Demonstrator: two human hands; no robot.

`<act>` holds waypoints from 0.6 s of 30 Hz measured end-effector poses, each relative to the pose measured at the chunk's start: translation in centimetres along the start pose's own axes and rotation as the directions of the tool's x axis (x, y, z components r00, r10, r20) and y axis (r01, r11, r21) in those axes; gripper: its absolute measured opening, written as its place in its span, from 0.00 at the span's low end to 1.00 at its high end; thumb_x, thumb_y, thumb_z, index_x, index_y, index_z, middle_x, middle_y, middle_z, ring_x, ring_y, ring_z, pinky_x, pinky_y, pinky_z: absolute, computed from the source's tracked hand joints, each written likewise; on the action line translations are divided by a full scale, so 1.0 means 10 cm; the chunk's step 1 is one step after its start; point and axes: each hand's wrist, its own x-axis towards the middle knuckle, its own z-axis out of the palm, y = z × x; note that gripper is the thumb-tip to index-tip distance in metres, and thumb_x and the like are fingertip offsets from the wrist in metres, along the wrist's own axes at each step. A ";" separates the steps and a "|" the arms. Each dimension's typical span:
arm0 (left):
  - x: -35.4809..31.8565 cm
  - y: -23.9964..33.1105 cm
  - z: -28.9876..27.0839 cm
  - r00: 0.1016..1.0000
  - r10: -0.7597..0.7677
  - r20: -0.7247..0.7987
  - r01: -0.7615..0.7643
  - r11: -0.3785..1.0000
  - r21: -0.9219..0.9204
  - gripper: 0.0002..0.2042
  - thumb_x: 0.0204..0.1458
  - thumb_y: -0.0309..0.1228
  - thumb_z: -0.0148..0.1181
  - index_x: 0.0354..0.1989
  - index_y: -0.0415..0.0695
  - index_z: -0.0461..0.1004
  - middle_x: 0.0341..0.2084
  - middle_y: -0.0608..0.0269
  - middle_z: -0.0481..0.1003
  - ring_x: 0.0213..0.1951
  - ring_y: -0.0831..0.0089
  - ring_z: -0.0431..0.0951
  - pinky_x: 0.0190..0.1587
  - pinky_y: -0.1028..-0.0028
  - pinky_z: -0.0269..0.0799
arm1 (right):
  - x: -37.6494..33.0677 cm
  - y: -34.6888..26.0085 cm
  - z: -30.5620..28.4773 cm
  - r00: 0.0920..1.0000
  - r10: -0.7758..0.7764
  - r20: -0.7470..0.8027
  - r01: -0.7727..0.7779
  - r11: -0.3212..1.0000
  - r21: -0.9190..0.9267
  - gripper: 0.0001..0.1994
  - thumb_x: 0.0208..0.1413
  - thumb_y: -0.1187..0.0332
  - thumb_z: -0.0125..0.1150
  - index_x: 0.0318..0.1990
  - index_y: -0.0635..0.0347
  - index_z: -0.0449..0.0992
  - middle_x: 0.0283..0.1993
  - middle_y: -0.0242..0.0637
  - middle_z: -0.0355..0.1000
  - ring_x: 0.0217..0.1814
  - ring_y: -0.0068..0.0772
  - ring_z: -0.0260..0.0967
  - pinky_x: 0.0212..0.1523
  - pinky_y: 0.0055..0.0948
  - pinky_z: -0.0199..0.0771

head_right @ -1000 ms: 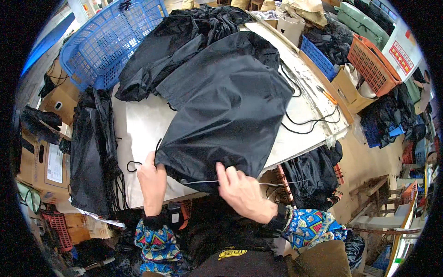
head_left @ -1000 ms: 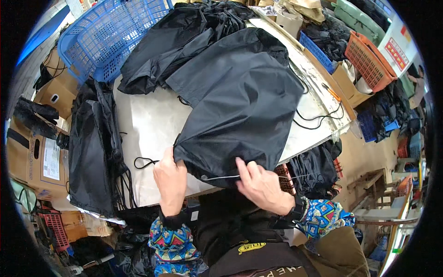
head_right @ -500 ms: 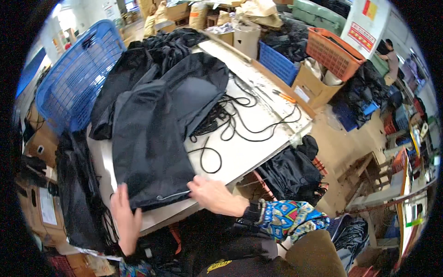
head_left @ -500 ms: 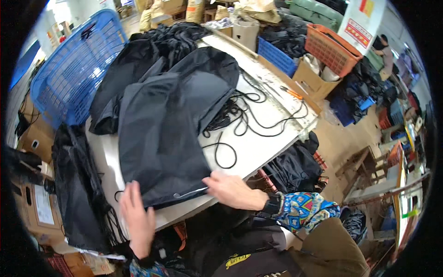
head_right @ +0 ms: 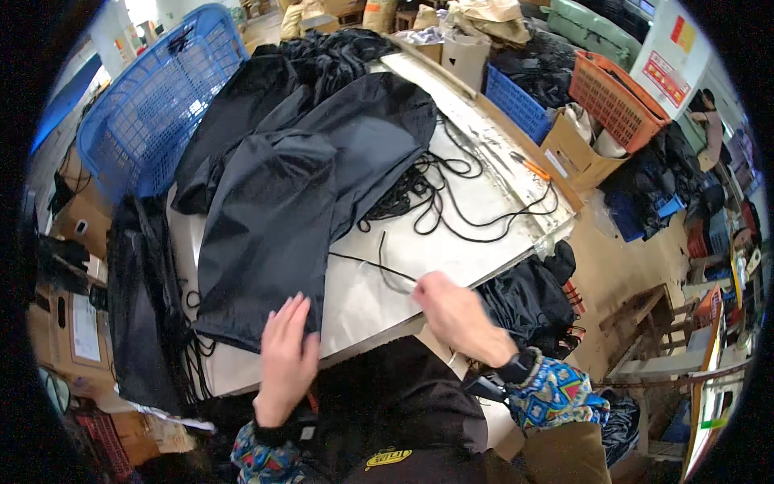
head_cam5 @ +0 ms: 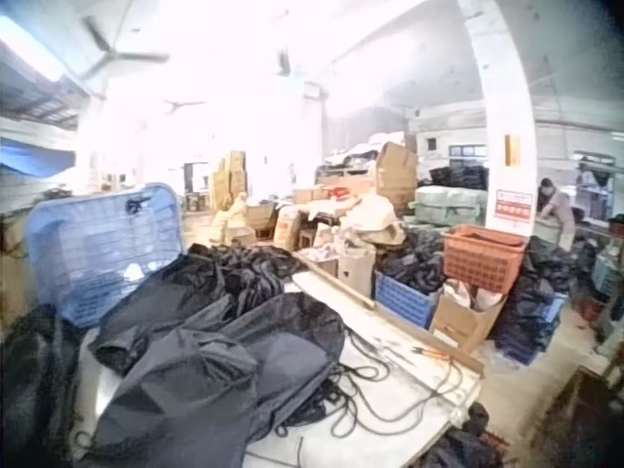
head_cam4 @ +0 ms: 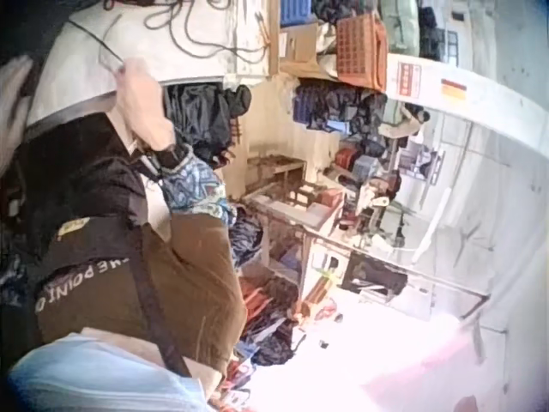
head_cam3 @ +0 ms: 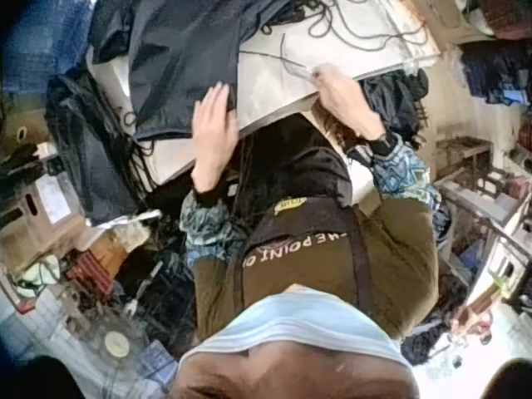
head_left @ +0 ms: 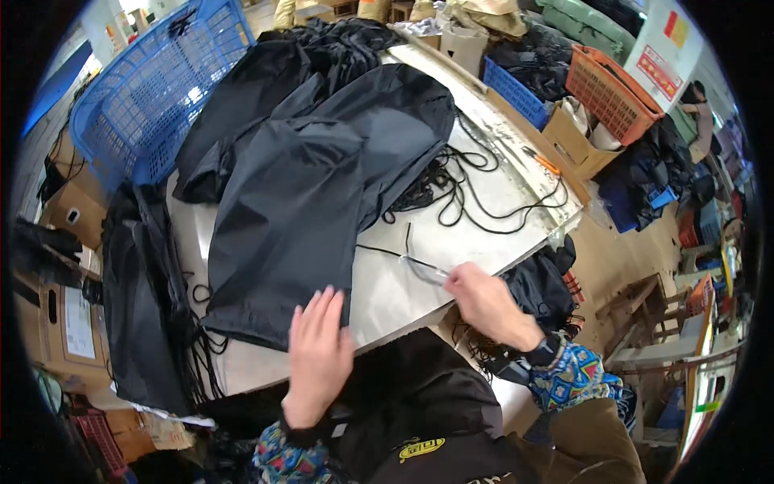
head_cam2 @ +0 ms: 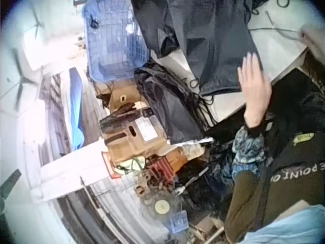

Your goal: The person assembles black drawstring bags by threading black cords through the fabric channels using a metal hook tool. They repeatedly pick up a bag, insert the hook into the channel, catch the cord, and pull it through to attach the drawstring. The finished bags are placed on a pile on the table.

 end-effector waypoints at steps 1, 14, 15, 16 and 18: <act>0.04 0.05 0.08 0.999 -0.038 -0.032 0.039 0.999 0.030 0.23 0.47 0.24 0.53 0.56 0.42 0.65 0.57 0.51 0.63 0.61 0.53 0.60 0.61 0.53 0.54 | 0.00 -0.01 -0.13 0.999 0.000 -0.036 0.001 0.999 0.032 0.05 0.56 0.72 0.50 0.38 0.61 0.68 0.35 0.49 0.69 0.34 0.54 0.70 0.33 0.43 0.71; 0.26 -0.10 0.12 0.967 -0.110 -0.231 0.101 0.994 -0.049 0.11 0.47 0.23 0.58 0.41 0.38 0.74 0.40 0.55 0.71 0.44 0.59 0.69 0.47 0.63 0.65 | -0.57 0.35 -1.59 0.842 0.303 -0.447 -0.336 0.942 0.006 0.06 0.57 0.76 0.49 0.39 0.64 0.71 0.35 0.35 0.72 0.36 0.24 0.67 0.41 0.24 0.68; 0.19 0.05 0.12 0.961 -0.076 -0.266 0.027 0.983 -0.181 0.07 0.48 0.24 0.59 0.35 0.37 0.76 0.31 0.55 0.72 0.35 0.62 0.70 0.37 0.69 0.66 | -0.44 0.16 -1.29 0.907 0.304 -0.292 -0.294 0.953 0.079 0.06 0.54 0.79 0.50 0.39 0.64 0.71 0.35 0.33 0.73 0.37 0.22 0.67 0.40 0.23 0.68; 0.18 0.32 0.12 0.977 -0.192 -0.089 0.112 0.825 -0.554 0.06 0.51 0.27 0.59 0.34 0.37 0.78 0.25 0.59 0.71 0.29 0.69 0.70 0.34 0.74 0.65 | -0.38 0.01 -1.02 0.943 0.232 -0.239 -0.164 0.948 0.271 0.10 0.49 0.83 0.53 0.39 0.64 0.71 0.33 0.33 0.73 0.35 0.22 0.69 0.38 0.21 0.70; 0.08 0.65 0.12 0.961 -0.193 0.200 0.269 0.457 -0.848 0.10 0.57 0.30 0.55 0.39 0.37 0.78 0.23 0.71 0.68 0.27 0.82 0.67 0.31 0.83 0.61 | -0.27 -0.23 -0.60 0.989 0.148 -0.029 -0.126 0.918 0.376 0.07 0.50 0.80 0.57 0.37 0.65 0.70 0.31 0.39 0.73 0.32 0.26 0.72 0.32 0.24 0.71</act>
